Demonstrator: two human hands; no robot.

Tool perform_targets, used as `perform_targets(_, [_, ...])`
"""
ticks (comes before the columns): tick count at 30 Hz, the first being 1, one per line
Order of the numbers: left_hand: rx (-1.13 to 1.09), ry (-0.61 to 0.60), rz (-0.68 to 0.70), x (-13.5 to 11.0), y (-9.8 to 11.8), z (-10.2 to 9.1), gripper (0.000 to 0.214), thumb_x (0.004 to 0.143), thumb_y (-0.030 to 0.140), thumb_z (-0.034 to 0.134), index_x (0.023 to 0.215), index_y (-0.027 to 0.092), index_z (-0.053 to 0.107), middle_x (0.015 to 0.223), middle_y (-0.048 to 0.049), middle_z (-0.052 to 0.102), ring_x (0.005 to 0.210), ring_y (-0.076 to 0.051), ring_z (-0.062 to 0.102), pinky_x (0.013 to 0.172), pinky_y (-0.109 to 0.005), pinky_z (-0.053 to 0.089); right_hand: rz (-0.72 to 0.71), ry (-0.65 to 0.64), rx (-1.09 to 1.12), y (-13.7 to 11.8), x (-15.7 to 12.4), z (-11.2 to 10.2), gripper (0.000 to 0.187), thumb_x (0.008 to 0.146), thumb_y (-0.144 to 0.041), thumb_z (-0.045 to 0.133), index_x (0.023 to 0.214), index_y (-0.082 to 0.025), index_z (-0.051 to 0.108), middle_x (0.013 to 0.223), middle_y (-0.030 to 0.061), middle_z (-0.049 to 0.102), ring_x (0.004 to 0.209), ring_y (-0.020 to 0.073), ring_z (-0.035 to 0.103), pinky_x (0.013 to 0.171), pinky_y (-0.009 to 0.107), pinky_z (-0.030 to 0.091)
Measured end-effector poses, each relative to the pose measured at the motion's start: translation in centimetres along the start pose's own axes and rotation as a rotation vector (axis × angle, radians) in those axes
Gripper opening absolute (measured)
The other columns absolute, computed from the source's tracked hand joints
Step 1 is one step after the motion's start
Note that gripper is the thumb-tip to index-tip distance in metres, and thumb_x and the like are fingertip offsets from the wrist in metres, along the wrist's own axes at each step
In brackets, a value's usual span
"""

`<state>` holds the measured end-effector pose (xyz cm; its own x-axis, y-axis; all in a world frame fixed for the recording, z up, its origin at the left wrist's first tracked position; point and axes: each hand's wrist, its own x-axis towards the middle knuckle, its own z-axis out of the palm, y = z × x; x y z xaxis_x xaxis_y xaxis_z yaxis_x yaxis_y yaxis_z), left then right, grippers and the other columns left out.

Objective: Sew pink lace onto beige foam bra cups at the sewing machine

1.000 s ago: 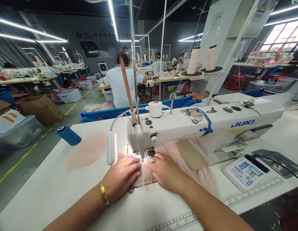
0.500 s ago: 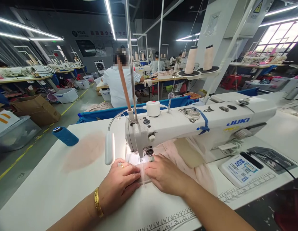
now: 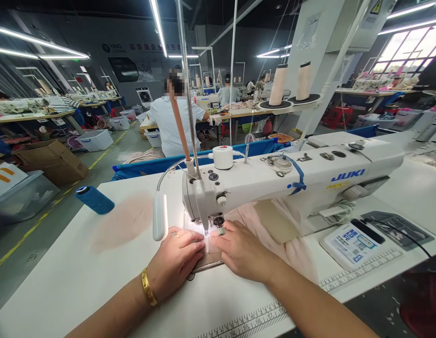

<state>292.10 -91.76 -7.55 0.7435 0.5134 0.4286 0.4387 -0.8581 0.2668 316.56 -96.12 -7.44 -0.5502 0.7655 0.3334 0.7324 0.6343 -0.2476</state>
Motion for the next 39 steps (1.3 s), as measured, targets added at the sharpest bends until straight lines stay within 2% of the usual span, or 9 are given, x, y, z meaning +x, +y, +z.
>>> perform_targets(3, [-0.023, -0.04, -0.019, -0.3, 0.3, 0.0, 0.02, 0.098, 0.013, 0.047, 0.096, 0.022, 0.065, 0.098, -0.0024, 0.071, 0.086, -0.022, 0.062, 0.087, -0.043, 0.04, -0.058, -0.018, 0.058, -0.1, 0.1, 0.2, 0.024, 0.096, -0.013, 0.053, 0.111, -0.023, 0.068, 0.097, 0.0062, 0.07, 0.091, 0.0233, 0.056, 0.082, 0.036, 0.046])
perform_targets(6, [-0.027, -0.1, -0.114, -0.2, 0.4, 0.1, 0.011, 0.093, 0.02, 0.06, 0.102, 0.023, 0.065, 0.094, -0.0035, 0.066, 0.086, -0.023, 0.061, 0.085, -0.043, 0.042, -0.045, 0.004, 0.042, 0.1, 0.3, 1.1, 0.018, 0.1, -0.016, 0.051, 0.103, -0.022, 0.068, 0.087, 0.0047, 0.067, 0.082, 0.0218, 0.054, 0.077, 0.034, 0.043])
perform_targets(11, [-0.056, -0.111, -0.211, 0.6, 0.5, 0.7, 0.031, 0.086, 0.04, 0.078, 0.107, 0.021, 0.065, 0.097, -0.0056, 0.061, 0.088, -0.024, 0.06, 0.081, -0.04, 0.046, 0.025, 0.119, 0.099, 0.1, 0.8, 2.2, 0.022, 0.1, -0.014, 0.049, 0.085, -0.02, 0.064, 0.077, 0.0025, 0.065, 0.075, 0.02, 0.053, 0.069, 0.032, 0.04])
perform_targets(15, [-0.004, 0.008, -0.208, 1.1, 0.8, 1.5, 0.008, 0.095, 0.027, 0.063, 0.092, 0.02, 0.064, 0.092, -0.0051, 0.061, 0.086, -0.022, 0.058, 0.079, -0.037, 0.046, 0.06, 0.183, 0.213, -0.1, 1.1, 2.2, 0.024, 0.104, -0.023, 0.049, 0.085, -0.021, 0.063, 0.082, 0.0025, 0.067, 0.081, 0.0201, 0.056, 0.076, 0.032, 0.044])
perform_targets(20, [0.066, 0.112, -0.082, 1.0, 0.7, 1.5, 0.032, 0.102, 0.016, 0.039, 0.086, 0.021, 0.066, 0.084, -0.0044, 0.064, 0.074, -0.019, 0.055, 0.076, -0.037, 0.043, 0.017, 0.16, 0.203, 0.1, 0.9, 1.9, 0.022, 0.103, -0.02, 0.05, 0.087, -0.021, 0.064, 0.09, 0.0034, 0.069, 0.083, 0.0198, 0.056, 0.081, 0.033, 0.044])
perform_targets(23, [0.046, 0.088, 0.009, 0.4, 1.0, 0.8, 0.033, 0.103, 0.013, 0.04, 0.085, 0.021, 0.066, 0.083, -0.0027, 0.067, 0.073, -0.018, 0.057, 0.078, -0.037, 0.043, -0.057, 0.038, 0.163, 0.2, 0.5, 1.2, 0.023, 0.103, -0.016, 0.049, 0.086, -0.02, 0.064, 0.093, 0.0036, 0.069, 0.083, 0.0188, 0.056, 0.079, 0.033, 0.042])
perform_targets(26, [0.044, 0.049, 0.045, -0.4, 1.5, 0.2, 0.028, 0.101, 0.009, 0.044, 0.089, 0.021, 0.067, 0.085, -0.0008, 0.07, 0.073, -0.017, 0.059, 0.081, -0.038, 0.043, -0.04, -0.03, 0.066, 0.0, 0.3, 0.5, 0.02, 0.101, -0.014, 0.053, 0.087, -0.021, 0.065, 0.083, 0.0018, 0.067, 0.08, 0.0197, 0.052, 0.075, 0.033, 0.038])
perform_targets(32, [0.052, 0.047, 0.05, -0.7, 1.5, 0.1, 0.026, 0.097, 0.004, 0.048, 0.09, 0.02, 0.067, 0.09, 0.0005, 0.073, 0.072, -0.016, 0.061, 0.08, -0.038, 0.043, -0.022, -0.062, 0.013, -0.3, 0.3, 0.2, 0.016, 0.096, -0.01, 0.057, 0.093, -0.021, 0.068, 0.091, 0.0021, 0.07, 0.084, 0.0209, 0.052, 0.077, 0.035, 0.037])
perform_targets(39, [0.096, 0.063, 0.041, -0.1, 0.4, 0.2, 0.03, 0.1, 0.008, 0.042, 0.093, 0.019, 0.07, 0.092, -0.0017, 0.074, 0.074, -0.018, 0.063, 0.081, -0.04, 0.048, 0.021, -0.036, 0.024, -0.2, 0.7, 0.5, 0.022, 0.094, -0.007, 0.055, 0.102, -0.021, 0.07, 0.106, 0.0044, 0.074, 0.091, 0.0223, 0.057, 0.08, 0.036, 0.045])
